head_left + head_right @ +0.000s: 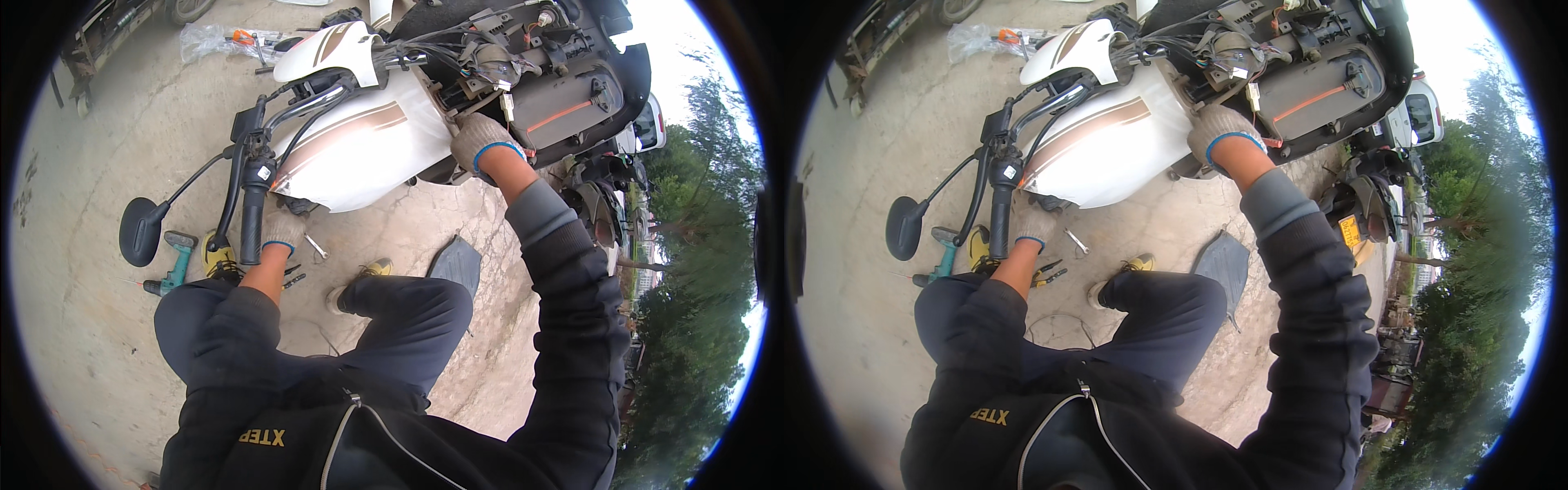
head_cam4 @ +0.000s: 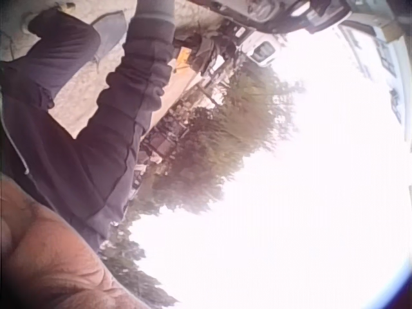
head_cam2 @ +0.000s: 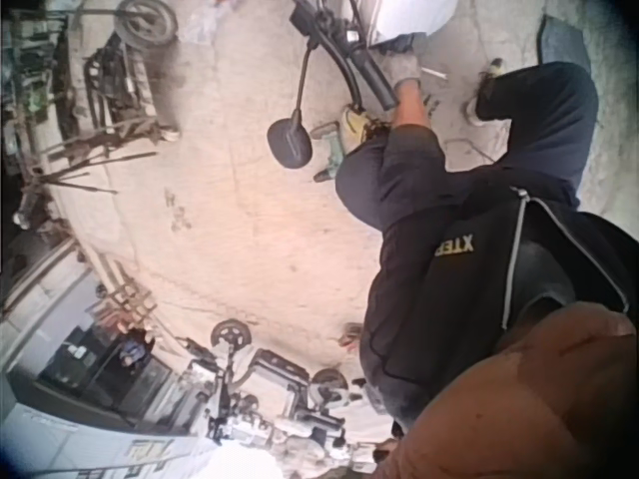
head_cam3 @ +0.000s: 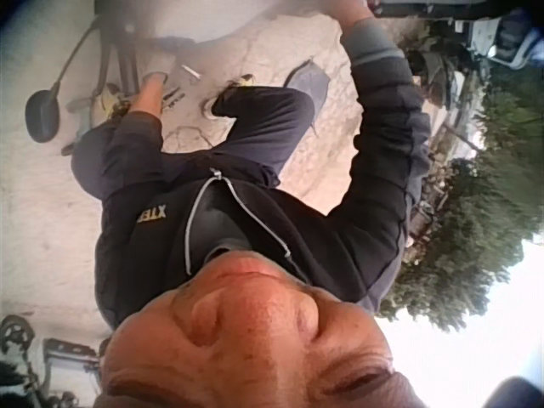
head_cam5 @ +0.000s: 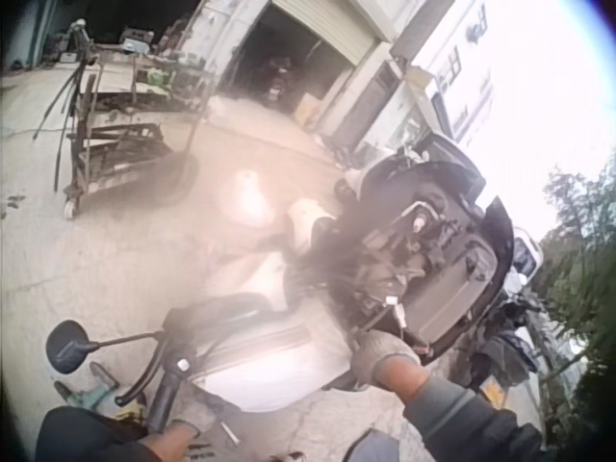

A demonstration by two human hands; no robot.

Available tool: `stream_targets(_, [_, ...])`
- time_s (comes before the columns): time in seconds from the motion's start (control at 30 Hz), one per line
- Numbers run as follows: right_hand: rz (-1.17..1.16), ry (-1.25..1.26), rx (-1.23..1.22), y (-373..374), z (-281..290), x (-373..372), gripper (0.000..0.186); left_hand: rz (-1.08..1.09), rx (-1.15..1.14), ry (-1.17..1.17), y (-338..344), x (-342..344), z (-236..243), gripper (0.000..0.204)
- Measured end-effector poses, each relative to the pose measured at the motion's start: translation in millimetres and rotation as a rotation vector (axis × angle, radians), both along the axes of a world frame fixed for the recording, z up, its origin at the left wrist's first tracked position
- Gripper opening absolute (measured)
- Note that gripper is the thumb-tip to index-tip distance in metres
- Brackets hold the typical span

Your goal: The person repairs a white scooter in an outdoor workshop. They use a power drill to remove and install parts, handle the scooter's body panels, and connect wiring near the front fairing.

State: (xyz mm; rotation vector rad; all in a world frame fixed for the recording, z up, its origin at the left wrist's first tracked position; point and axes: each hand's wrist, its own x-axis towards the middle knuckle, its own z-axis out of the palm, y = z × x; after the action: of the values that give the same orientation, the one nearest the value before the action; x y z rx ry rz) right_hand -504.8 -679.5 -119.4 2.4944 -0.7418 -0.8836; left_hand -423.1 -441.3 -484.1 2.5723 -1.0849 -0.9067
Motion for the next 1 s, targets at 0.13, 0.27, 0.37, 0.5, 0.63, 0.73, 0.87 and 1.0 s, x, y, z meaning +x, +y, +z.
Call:
stream_targets(0.13, [-0.056,0.02,0.001,-3.5,-5.5,11.6,0.035,0.058,0.008,-0.022,1.7,-1.9,8.4,0.064])
stream_targets(0.27, [-0.247,-0.383,0.036,-1.0,-15.0,-11.9,0.041,0.061,-0.023,0.024,3.4,1.3,9.0,0.062])
stream_targets(0.37, [-0.208,-0.372,0.019,-4.4,-19.2,-30.1,0.052,0.117,-0.065,-0.011,4.5,2.3,5.4,0.062])
stream_targets(0.5, [-0.077,-0.429,0.014,-23.7,-31.8,-58.4,0.051,0.086,-0.082,-0.076,7.2,0.0,8.4,0.059])
stream_targets(0.63, [0.115,-0.559,0.125,-65.2,-52.3,-77.8,0.065,0.116,-0.014,-0.046,10.6,-1.2,24.7,0.07])
stream_targets(0.73, [0.127,-0.668,0.211,-85.0,-67.7,-81.8,0.067,0.19,-0.063,-0.156,11.1,-1.9,38.1,0.086])
stream_targets(0.87, [0.069,-0.875,0.202,-76.3,-65.3,-83.1,0.05,0.102,0.055,0.0,8.3,2.1,46.4,0.081])
stream_targets(1.0, [-0.137,-0.599,0.147,-45.6,-38.3,-73.9,0.045,0.025,0.087,0.041,9.2,6.2,47.8,0.073])
